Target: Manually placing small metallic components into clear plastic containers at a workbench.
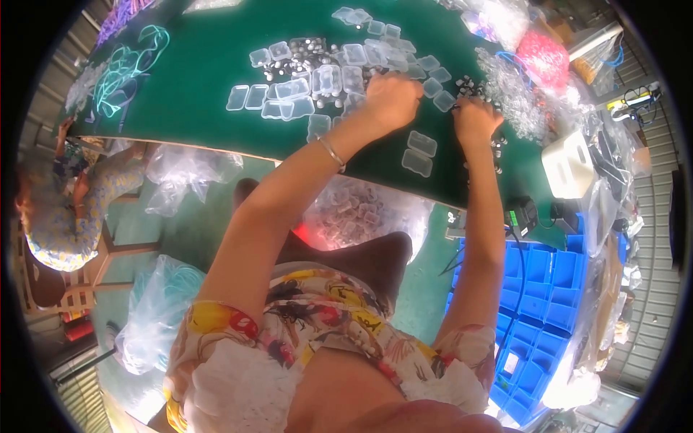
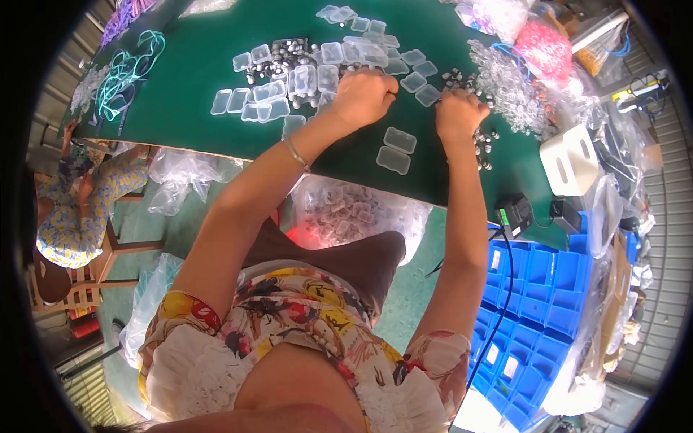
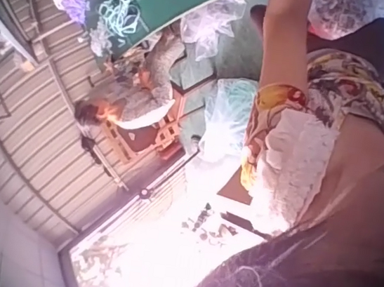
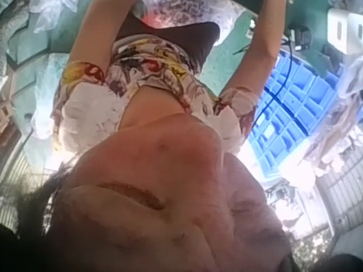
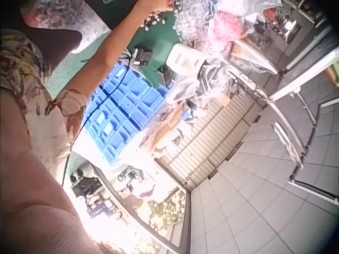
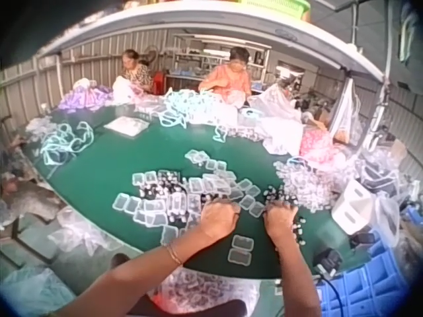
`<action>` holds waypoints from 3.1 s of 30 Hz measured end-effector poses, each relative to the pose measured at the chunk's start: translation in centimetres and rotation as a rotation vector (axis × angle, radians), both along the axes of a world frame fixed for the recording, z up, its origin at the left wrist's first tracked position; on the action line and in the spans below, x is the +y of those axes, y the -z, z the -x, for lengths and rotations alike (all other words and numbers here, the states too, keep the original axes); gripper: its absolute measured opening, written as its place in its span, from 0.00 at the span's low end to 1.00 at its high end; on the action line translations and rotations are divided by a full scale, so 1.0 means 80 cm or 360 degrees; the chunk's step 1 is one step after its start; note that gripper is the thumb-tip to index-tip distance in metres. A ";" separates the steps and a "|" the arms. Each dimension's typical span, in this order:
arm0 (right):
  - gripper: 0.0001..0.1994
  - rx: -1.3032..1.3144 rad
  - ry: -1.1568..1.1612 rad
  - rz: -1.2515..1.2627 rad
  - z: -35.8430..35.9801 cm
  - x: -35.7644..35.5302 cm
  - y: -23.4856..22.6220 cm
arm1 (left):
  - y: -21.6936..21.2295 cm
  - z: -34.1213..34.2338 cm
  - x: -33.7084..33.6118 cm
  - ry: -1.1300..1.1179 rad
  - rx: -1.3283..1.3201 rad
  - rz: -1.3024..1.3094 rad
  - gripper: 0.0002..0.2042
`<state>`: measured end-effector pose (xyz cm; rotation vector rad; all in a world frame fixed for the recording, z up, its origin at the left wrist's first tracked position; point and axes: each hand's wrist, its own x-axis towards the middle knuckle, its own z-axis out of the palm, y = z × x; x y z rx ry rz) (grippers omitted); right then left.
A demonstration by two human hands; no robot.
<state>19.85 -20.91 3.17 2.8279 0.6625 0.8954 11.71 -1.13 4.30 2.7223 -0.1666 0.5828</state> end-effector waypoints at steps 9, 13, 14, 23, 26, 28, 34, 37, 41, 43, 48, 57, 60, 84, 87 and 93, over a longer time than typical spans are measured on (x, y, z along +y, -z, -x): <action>0.08 0.0556 -0.0238 -0.0638 0.079 -0.014 -0.019 | 0.016 0.096 -0.020 0.0353 0.0003 0.0713 0.04; 0.06 0.0881 -0.0512 -0.1030 0.140 -0.016 0.002 | 0.040 0.103 -0.032 0.0365 -0.0038 0.0630 0.04; 0.06 0.0859 -0.0601 -0.0975 0.147 -0.014 0.006 | 0.047 0.104 -0.033 0.0344 -0.0117 0.0593 0.05; 0.06 0.0391 -0.0550 -0.0722 0.127 -0.005 0.011 | 0.050 0.116 -0.033 0.0319 -0.0208 0.0521 0.09; 0.09 0.0279 -0.0602 -0.0504 0.119 -0.007 0.013 | 0.053 0.118 -0.027 0.0369 -0.0170 0.0483 0.13; 0.11 0.0379 -0.0660 -0.0479 0.118 -0.007 0.013 | 0.055 0.120 -0.026 0.0403 -0.0143 0.0448 0.16; 0.16 0.0711 -0.0815 -0.0898 0.134 -0.008 -0.003 | 0.045 0.126 -0.030 0.0336 -0.0117 0.0662 0.28; 0.15 0.0922 -0.0984 -0.1161 0.145 -0.014 -0.010 | 0.049 0.124 -0.031 0.0399 -0.0323 0.0634 0.30; 0.14 0.0638 -0.1116 -0.1106 0.156 -0.013 0.002 | 0.056 0.122 -0.029 0.0490 -0.0218 0.0527 0.31; 0.14 0.0435 -0.1070 -0.1127 0.165 -0.010 0.012 | 0.052 0.122 -0.030 0.0495 -0.0180 0.0567 0.32; 0.12 0.0158 -0.0837 -0.1031 0.185 -0.007 0.028 | 0.044 0.125 -0.033 0.0498 -0.0238 0.0510 0.27; 0.10 0.0028 -0.0859 -0.0821 0.183 -0.007 0.026 | 0.054 0.123 -0.030 0.0515 -0.0304 0.0423 0.22; 0.10 0.0059 -0.0860 -0.0776 0.185 -0.006 0.022 | 0.055 0.121 -0.029 0.0520 -0.0276 0.0396 0.19; 0.10 0.0973 -0.1110 -0.1235 0.179 0.001 0.019 | 0.065 0.143 -0.015 0.0540 -0.0400 0.0909 0.09; 0.07 0.1200 -0.1137 -0.1266 0.178 0.010 0.011 | 0.064 0.167 -0.005 0.0427 -0.0421 0.1039 0.08; 0.09 0.0269 -0.1180 -0.0980 0.110 0.097 0.004 | 0.096 0.236 -0.019 0.0554 -0.0116 0.0724 0.10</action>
